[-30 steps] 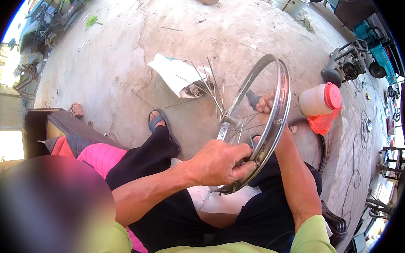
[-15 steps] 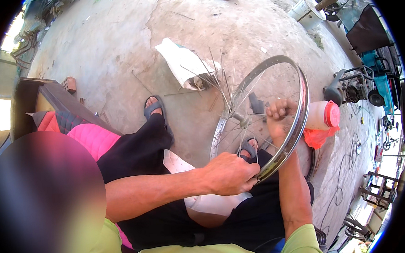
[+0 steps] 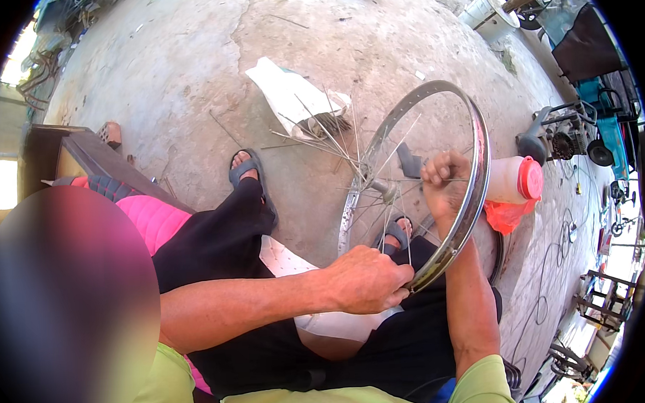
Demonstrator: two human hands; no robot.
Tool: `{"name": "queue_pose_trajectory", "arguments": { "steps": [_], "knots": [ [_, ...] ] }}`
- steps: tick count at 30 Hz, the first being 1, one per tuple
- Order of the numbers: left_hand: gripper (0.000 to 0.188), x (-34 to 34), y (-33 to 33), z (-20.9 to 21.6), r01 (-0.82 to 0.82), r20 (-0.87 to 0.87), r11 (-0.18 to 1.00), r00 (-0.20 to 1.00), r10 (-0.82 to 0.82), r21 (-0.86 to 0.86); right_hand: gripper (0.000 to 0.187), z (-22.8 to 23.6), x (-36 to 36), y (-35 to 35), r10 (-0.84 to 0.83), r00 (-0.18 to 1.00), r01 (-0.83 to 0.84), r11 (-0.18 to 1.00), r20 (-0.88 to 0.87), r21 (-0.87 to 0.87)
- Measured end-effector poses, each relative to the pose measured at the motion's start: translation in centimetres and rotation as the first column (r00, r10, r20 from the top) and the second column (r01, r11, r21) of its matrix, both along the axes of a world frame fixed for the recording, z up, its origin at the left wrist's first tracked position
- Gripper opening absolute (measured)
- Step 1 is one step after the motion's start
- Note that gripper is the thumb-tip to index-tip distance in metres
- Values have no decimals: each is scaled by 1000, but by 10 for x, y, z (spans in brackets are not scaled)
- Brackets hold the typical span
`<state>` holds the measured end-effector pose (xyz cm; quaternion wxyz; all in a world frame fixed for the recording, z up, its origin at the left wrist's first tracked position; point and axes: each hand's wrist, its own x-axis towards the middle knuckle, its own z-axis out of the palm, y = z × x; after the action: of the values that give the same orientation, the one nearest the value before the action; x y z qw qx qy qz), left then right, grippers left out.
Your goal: The person inserts metal spokes into a bicycle rim and secures them with small nuts. They repeatedly pick up spokes and nuts from a nearby surface, thread the spokes through the rim holes, and tighten the nuts by hand.
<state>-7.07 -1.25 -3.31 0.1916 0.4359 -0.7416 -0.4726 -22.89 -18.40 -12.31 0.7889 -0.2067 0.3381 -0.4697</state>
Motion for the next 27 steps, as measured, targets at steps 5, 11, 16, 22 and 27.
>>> {"name": "queue_pose_trajectory", "arguments": {
  "steps": [5,11,16,22,27],
  "knots": [
    [26,1,-2,1,23,30,999,999,-24,24,30,-1,5,2,10,998,-11,1000,-55,-17],
    [32,26,-32,34,-189,-14,968,981,194,168,28,-14,11,7,91,994,-93,995,-53,-42],
    [26,45,-44,46,-311,-123,921,930,345,235,33,-12,20,16,171,980,-180,980,-102,-81],
    [27,59,-48,44,-444,-76,854,874,479,272,18,7,56,34,145,954,-180,977,-263,-114],
    [27,69,-44,36,-463,-109,870,869,484,170,20,1,73,43,61,950,-117,979,-306,-166]
  ]
}}
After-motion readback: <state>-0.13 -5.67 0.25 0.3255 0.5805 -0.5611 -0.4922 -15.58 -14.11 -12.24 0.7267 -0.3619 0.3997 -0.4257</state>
